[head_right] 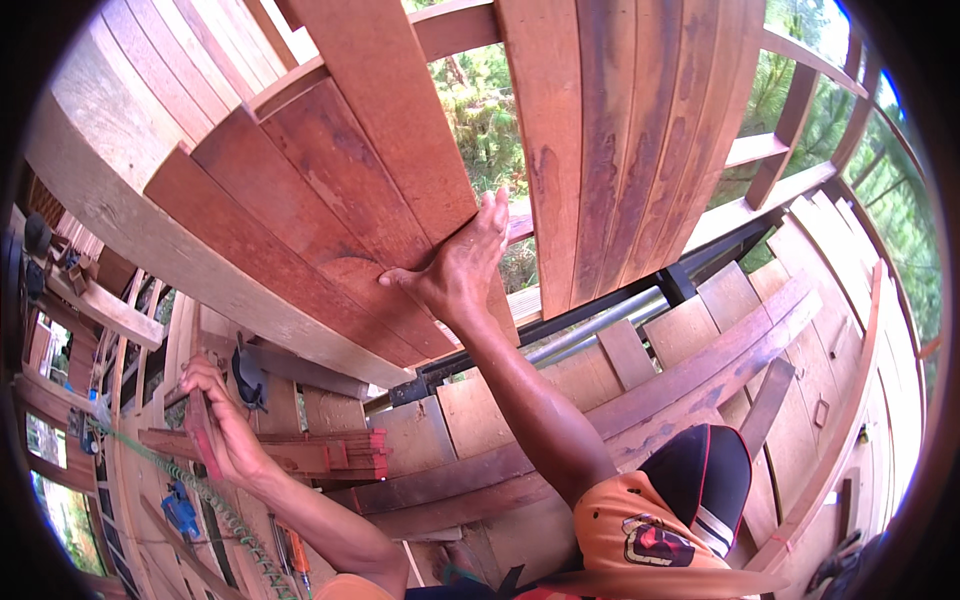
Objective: The person installs wooden planks onto a curved wooden structure, likely a roof or ceiling. They position the planks by hand, align them with existing pieces, and secure them using a nail gun. The person also uses a hammer to adjust the fit of the planks.
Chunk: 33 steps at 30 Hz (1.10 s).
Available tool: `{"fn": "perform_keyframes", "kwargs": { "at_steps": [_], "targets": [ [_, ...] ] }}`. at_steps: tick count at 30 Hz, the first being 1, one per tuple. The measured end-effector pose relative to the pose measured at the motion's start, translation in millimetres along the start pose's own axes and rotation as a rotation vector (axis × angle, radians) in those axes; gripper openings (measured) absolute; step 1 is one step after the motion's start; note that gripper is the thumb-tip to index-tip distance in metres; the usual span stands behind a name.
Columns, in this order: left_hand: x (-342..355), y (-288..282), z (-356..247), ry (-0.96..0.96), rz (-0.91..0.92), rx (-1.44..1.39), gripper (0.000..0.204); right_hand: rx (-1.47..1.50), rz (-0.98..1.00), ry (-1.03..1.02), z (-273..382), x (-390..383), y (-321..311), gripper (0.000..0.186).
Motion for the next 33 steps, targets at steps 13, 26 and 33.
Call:
{"fn": "perform_keyframes", "kwargs": {
  "at_steps": [13, 26, 33],
  "targets": [
    [-132, -69, 127, -0.140, 0.466, 1.055, 0.070, 0.049, -0.024, 0.019, -7, -5, 2, 0.156],
    [-81, -69, 284, -0.344, 0.826, 1.316, 0.019, 0.180, 0.084, -0.010, -14, -19, 14, 0.139],
    [-34, -115, 300, -0.052, 0.768, 1.497, 0.030, 0.173, 0.154, 0.005, -19, -19, 16, 0.128]
  ]
}}
Point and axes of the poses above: each hand's wrist, its own x-axis towards the middle knuckle, its own y-axis out of the palm, z = x × y, the point moved 9 cm from there along x, towards the middle knuckle, and after that the axes turned 11 degrees about y, right-handed, at the moved point
